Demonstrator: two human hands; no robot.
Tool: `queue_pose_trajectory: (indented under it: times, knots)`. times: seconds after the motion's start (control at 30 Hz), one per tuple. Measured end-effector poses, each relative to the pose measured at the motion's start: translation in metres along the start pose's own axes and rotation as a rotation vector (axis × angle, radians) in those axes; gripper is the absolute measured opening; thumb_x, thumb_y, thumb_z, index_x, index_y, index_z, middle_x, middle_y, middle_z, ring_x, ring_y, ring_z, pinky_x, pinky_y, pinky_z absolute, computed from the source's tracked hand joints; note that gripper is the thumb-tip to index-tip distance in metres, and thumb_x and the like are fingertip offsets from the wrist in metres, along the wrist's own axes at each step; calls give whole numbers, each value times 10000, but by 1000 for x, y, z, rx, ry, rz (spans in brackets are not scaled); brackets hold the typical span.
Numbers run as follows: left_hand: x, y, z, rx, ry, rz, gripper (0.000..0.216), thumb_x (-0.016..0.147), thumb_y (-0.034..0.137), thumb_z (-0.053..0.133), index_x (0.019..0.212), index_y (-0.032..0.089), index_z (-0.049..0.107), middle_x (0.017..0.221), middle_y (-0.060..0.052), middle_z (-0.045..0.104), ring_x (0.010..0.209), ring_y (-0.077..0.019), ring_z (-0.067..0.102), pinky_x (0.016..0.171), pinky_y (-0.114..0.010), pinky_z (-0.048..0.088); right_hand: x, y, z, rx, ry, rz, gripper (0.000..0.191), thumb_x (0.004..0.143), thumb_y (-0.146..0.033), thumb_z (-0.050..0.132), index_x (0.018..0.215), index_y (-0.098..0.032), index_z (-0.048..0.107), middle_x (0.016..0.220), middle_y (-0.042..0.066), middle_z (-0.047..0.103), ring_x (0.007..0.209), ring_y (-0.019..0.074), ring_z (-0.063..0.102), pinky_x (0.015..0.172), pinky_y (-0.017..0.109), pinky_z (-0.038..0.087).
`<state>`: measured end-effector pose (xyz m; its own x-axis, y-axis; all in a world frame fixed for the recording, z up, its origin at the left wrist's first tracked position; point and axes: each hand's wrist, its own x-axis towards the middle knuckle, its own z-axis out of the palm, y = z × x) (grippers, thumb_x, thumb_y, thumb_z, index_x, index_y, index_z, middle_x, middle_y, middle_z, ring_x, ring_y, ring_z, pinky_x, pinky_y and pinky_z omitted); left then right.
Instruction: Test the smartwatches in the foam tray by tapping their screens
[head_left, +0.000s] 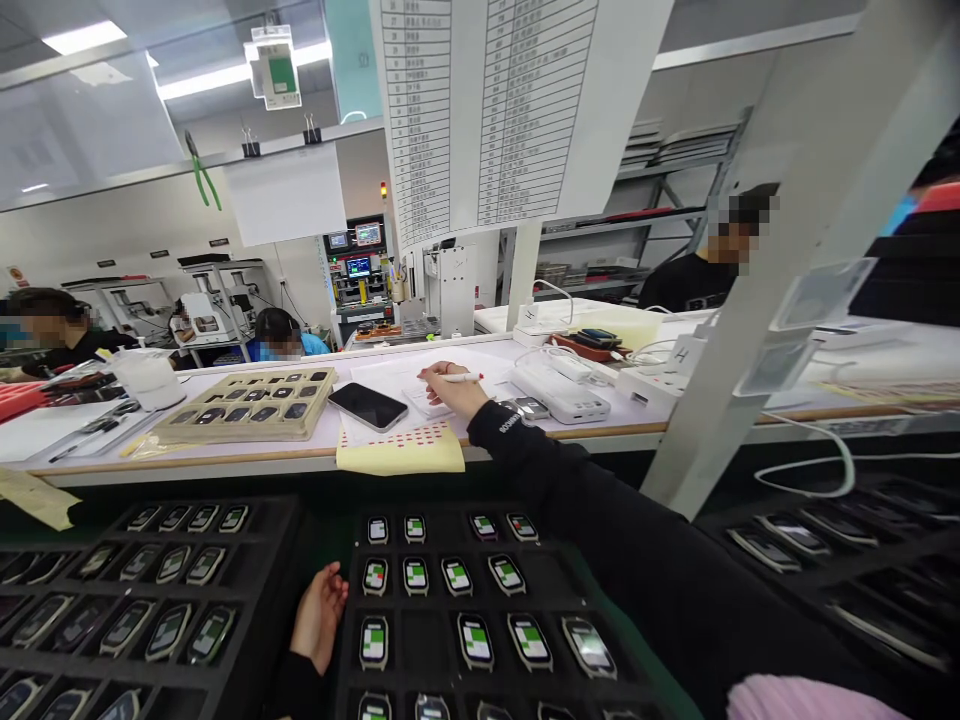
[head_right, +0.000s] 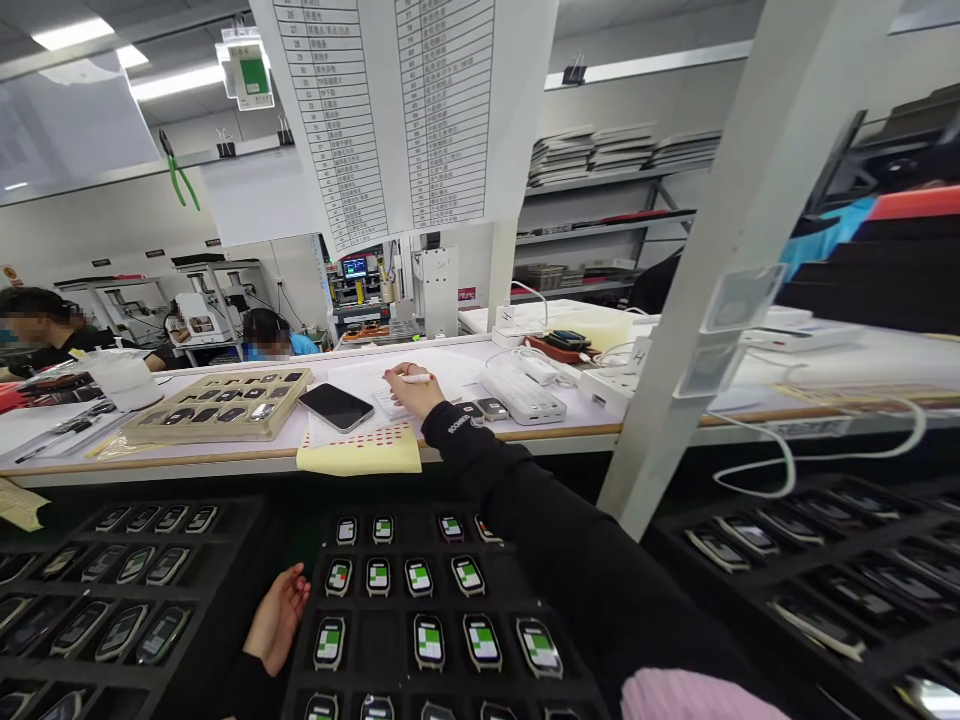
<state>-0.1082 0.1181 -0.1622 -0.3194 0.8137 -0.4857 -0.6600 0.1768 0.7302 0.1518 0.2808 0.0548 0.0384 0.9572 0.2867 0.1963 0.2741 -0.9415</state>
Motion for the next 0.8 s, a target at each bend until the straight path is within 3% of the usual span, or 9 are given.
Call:
queue_pose_trajectory:
  times: [0.13, 0.27, 0.5, 0.8]
  knots:
    - [-1, 1, 1, 8, 8, 0, 236, 942, 81, 445, 784, 104, 620, 596, -16, 544, 527, -98, 580, 537, -178, 509, 10, -1, 15, -43, -6, 105, 171, 1015, -278, 615, 1071, -117, 613, 911, 31, 628, 687, 146, 634, 594, 259, 571]
    - [0, 0, 0, 8, 23, -4, 236, 940, 85, 453, 778, 100, 624, 593, -18, 543, 525, -101, 581, 531, -178, 507, 10, 2, 19, -174, 37, 136, 170, 1009, -285, 623, 1047, -119, 619, 902, 30, 629, 677, 142, 629, 593, 257, 567]
    - [0, -4, -3, -21, 30, -6, 218, 926, 85, 470, 780, 102, 632, 589, -14, 536, 516, -102, 575, 514, -172, 495, 12, 5, 14, -471, 161, 50, 237, 1005, -334, 620, 885, -130, 640, 833, 14, 639, 710, 159, 635, 682, 301, 561]
    - [-3, -3, -3, -15, 30, -14, 224, 925, 81, 462, 773, 102, 625, 582, -14, 541, 511, -104, 570, 514, -184, 500, 16, 13, 15, -641, 140, -35, 247, 997, -347, 626, 872, -134, 638, 834, 14, 637, 728, 168, 633, 704, 314, 552]
